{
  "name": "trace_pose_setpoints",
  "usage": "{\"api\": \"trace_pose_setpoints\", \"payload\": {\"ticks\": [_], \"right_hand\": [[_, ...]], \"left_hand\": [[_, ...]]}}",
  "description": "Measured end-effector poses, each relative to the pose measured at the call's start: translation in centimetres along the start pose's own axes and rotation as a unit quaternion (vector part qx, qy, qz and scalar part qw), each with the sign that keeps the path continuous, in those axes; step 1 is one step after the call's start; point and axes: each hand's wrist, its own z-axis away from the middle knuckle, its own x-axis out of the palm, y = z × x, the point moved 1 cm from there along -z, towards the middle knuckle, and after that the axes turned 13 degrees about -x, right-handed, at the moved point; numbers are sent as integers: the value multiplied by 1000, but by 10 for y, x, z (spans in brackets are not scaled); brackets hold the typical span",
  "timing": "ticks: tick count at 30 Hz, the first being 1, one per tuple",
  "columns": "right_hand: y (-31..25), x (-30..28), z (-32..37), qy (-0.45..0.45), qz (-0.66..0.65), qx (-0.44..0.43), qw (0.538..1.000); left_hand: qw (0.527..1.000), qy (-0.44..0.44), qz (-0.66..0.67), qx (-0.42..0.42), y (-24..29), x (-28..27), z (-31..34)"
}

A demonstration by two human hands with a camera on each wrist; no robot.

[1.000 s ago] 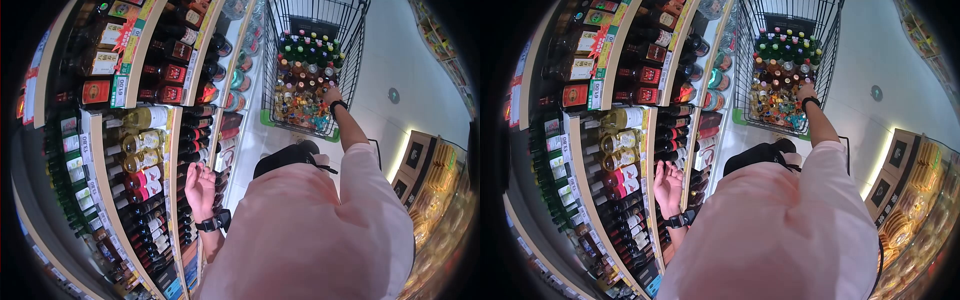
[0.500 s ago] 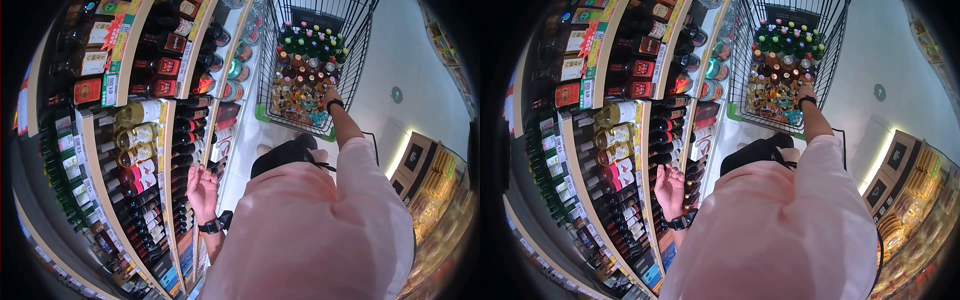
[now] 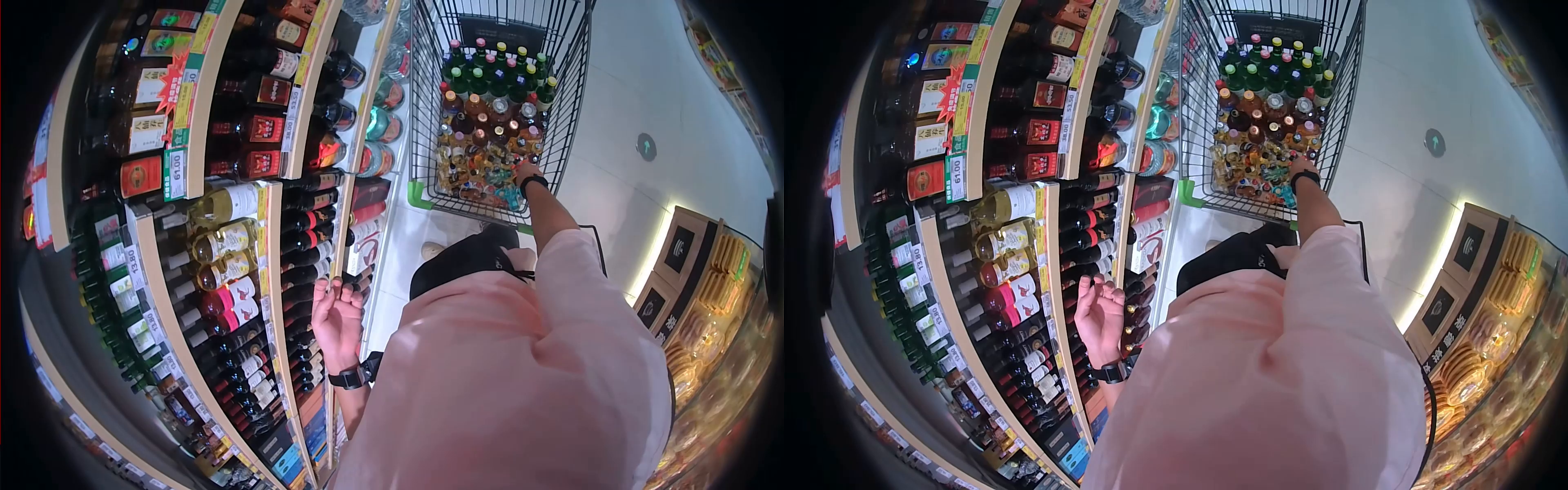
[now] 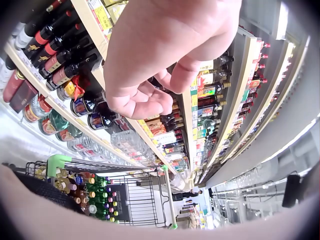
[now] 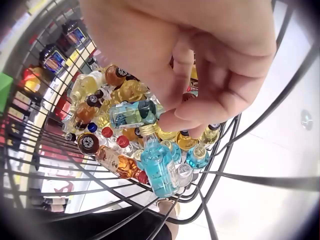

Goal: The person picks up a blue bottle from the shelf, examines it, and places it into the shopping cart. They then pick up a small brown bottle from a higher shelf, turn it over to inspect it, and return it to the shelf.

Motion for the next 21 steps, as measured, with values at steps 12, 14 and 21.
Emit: {"api": "trace_pose_setpoints", "payload": {"ticks": [12, 14, 21], "right_hand": [[-30, -45, 29, -17, 64, -175, 982], [-36, -62, 22, 42, 35, -232, 971], [-34, -153, 115, 202, -187, -330, 903]], "left_hand": [[1000, -15, 8, 8, 9, 9, -9], [1000, -18, 16, 2, 9, 9, -11], [997, -81, 2, 14, 27, 2, -21]]}}
